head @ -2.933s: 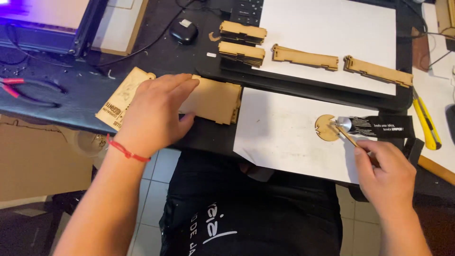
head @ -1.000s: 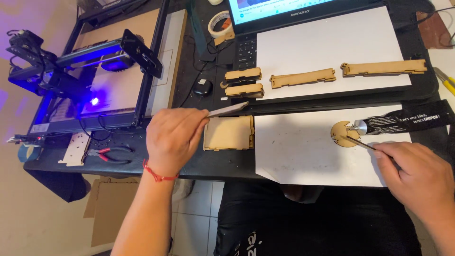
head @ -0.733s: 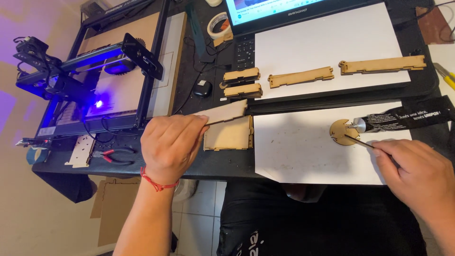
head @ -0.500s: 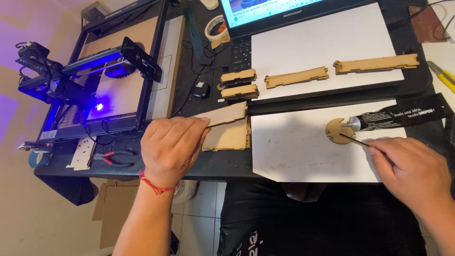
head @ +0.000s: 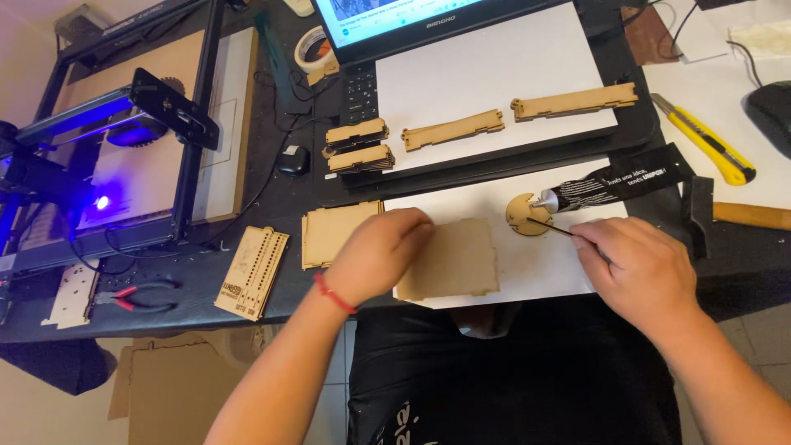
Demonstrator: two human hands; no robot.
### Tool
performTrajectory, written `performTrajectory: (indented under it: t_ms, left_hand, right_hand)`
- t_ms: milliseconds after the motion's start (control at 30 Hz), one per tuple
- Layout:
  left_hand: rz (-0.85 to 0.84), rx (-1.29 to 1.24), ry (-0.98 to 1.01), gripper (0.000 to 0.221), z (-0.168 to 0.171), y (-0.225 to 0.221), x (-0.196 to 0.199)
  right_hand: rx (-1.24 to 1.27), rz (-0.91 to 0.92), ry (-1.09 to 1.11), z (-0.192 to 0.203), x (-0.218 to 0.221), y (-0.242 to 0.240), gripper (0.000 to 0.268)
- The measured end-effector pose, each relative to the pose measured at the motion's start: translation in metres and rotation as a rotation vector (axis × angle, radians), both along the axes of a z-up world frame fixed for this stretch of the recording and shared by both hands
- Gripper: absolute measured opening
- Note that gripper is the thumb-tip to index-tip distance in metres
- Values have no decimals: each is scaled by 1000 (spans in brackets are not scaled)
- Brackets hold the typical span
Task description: Assembling a laser-cut wooden box by applying glue and fitting pieces together
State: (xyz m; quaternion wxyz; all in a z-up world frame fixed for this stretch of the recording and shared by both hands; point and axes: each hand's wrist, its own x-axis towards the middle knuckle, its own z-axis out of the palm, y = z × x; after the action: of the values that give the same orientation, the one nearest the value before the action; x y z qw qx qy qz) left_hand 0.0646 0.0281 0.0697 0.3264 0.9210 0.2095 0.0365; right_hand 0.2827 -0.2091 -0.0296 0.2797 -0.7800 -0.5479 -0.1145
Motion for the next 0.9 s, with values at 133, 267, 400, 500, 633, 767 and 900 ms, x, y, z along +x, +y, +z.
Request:
performTrajectory:
  t_ms: [133, 267, 400, 500, 633, 767, 900]
  left_hand:
    - [55, 99, 78, 23, -28, -1, 20]
    - [-10, 387, -89, 28, -57, 2, 22]
    - [-78, 563, -224, 24, -52, 0, 21]
    - [-100, 619, -185, 14, -52, 5, 26]
    - [-127, 690, -187, 17, -34, 8, 54]
    - [-177, 653, -256, 18, -12, 15, 114]
    - [-189, 640, -140, 26, -8, 27, 174]
  right_hand:
    - [-18, -3, -7, 2, 0, 0, 12]
    - [-9, 11, 2, 0, 2, 1, 14]
    - [-32, 1, 60, 0, 3, 3, 15]
    - [15, 1, 91, -2, 7, 6, 14]
    - [124, 41, 49, -5, 7, 11, 9]
    - [194, 39, -34, -12, 11, 10, 9]
    - [213, 83, -36, -13, 13, 11, 9]
